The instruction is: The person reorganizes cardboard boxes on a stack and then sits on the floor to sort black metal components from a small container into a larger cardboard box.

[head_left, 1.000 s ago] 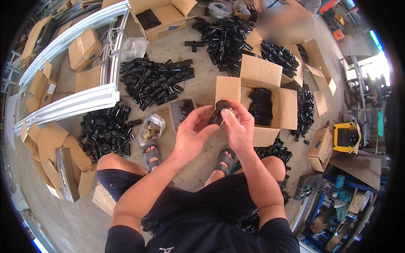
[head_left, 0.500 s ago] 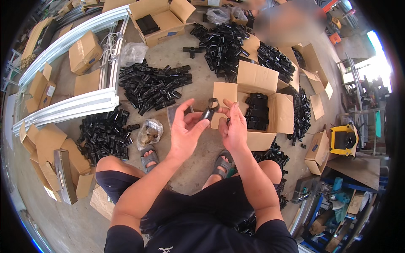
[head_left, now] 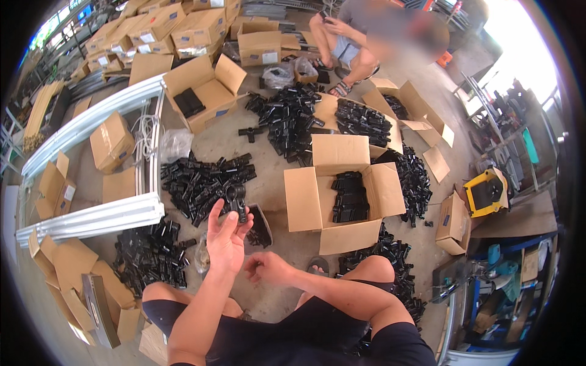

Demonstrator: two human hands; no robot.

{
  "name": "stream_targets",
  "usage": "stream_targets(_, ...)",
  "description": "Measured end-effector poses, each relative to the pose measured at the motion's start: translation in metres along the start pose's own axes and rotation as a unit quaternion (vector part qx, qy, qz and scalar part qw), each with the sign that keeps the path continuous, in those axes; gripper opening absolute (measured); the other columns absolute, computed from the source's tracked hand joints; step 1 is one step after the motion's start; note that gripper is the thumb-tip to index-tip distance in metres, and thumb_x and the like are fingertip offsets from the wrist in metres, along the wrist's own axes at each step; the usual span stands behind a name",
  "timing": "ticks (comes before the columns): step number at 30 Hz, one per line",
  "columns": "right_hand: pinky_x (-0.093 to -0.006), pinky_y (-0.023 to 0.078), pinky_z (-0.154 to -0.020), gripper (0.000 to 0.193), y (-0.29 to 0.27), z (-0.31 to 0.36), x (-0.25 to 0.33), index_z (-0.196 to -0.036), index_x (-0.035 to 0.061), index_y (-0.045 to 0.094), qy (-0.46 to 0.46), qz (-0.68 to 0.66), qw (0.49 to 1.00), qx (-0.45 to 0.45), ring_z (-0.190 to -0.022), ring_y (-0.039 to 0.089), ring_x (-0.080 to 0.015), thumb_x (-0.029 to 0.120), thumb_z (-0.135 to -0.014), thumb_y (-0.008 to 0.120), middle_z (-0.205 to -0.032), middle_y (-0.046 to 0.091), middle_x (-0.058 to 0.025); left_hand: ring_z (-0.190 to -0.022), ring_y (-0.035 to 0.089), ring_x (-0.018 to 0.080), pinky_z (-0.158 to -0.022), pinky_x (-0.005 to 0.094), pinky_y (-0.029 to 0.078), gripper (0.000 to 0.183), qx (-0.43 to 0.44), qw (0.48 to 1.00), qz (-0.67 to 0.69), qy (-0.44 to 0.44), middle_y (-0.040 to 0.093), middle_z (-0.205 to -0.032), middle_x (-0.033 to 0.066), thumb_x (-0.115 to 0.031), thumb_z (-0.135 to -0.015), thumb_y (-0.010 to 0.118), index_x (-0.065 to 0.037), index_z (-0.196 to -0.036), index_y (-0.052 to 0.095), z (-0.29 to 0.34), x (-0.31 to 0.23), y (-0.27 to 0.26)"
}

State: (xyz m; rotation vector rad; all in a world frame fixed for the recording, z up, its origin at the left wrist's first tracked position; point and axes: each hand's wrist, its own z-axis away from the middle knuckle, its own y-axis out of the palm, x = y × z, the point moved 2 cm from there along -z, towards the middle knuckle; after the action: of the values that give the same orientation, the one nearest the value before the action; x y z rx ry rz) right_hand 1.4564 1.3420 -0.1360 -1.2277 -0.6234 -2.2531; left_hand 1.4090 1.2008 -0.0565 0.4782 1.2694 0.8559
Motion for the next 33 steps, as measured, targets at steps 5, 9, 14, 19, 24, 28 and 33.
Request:
stream_targets(5,-0.0360,0.063,-0.082,0.035,-0.071,0.004,0.075,-0.118,-0.0039,0.063,-0.182,-0.095,0.963,-0.175,-0.096,0.073,-0.0235,-0.013,-0.090,0.044,-0.099,0.068,-0.0114,-0.102,0.071,0.0291,-0.092,0.0374,0.061,0.058,-0.010,1.000,0.028,-0.005,0.067,-0.120,0.0232,-0.003,-0.102,0.064,-0.006,-0.151,0.035,0.004,-0.007,0.007)
stream_targets(9,-0.0355,0.060,-0.067,0.043,-0.171,0.077,0.195,-0.128,0.0001,0.060,-0.385,-0.098,0.855,-0.334,-0.084,0.073,-0.0247,-0.011,-0.088,0.052,-0.095,0.065,-0.0075,-0.101,0.072,0.0281,-0.092,0.0373,0.061,0.046,0.011,1.000,0.009,0.012,0.069,-0.118,0.0218,-0.003,-0.101,0.065,-0.002,-0.143,0.047,0.006,-0.011,0.006)
stream_targets(14,-0.0342,0.058,-0.066,0.046,-0.110,0.171,0.370,-0.137,0.0039,0.060,-0.508,0.152,0.769,-0.356,-0.081,0.073,-0.0216,-0.005,-0.093,0.049,-0.107,0.071,-0.0094,-0.102,0.073,0.0266,-0.089,0.0350,0.064,0.027,0.034,0.999,0.008,-0.020,0.073,-0.113,0.0166,-0.004,-0.102,0.066,0.001,-0.128,0.064,0.004,0.007,0.006)
stream_targets(19,-0.0393,0.059,-0.075,0.036,-0.034,0.120,0.346,-0.120,0.0007,0.069,-0.469,0.579,0.663,-0.080,-0.081,0.073,-0.0295,-0.003,-0.088,0.052,-0.100,0.074,-0.0208,-0.101,0.074,0.0260,-0.089,0.0360,0.065,0.027,0.035,0.999,0.033,-0.019,0.074,-0.112,0.0145,-0.004,-0.101,0.067,0.001,-0.128,0.065,0.001,0.011,0.015)
stream_targets(24,-0.0283,0.057,-0.062,0.017,-0.095,0.112,0.234,-0.114,-0.0056,0.071,-0.263,0.124,0.924,-0.248,-0.076,0.073,-0.0131,0.003,-0.100,0.065,-0.089,0.072,-0.0081,-0.095,0.073,0.0219,-0.087,0.0345,0.063,0.036,0.050,0.996,-0.028,0.065,0.073,-0.109,0.0127,-0.003,-0.100,0.068,0.003,-0.135,0.062,0.005,-0.026,0.018)
stream_targets(28,-0.0257,0.057,-0.065,0.020,-0.124,0.084,0.154,-0.119,-0.0049,0.071,-0.246,-0.010,0.928,-0.279,-0.078,0.073,-0.0138,0.004,-0.103,0.062,-0.093,0.073,-0.0066,-0.090,0.071,0.0178,-0.086,0.0313,0.059,0.056,0.078,0.956,-0.253,0.128,0.072,-0.107,0.0121,0.001,-0.097,0.069,0.005,-0.149,0.049,0.021,-0.057,0.033)
stream_targets(33,-0.0280,0.060,-0.070,0.023,-0.119,0.072,0.147,-0.123,-0.0037,0.070,-0.301,-0.052,0.906,-0.293,-0.086,0.074,-0.0166,0.002,-0.104,0.059,-0.101,0.073,-0.0083,-0.093,0.069,0.0172,-0.084,0.0296,0.057,0.074,0.133,0.819,-0.493,0.262,0.071,-0.117,0.0139,0.000,-0.093,0.074,-0.002,-0.158,0.040,0.028,-0.082,0.061)
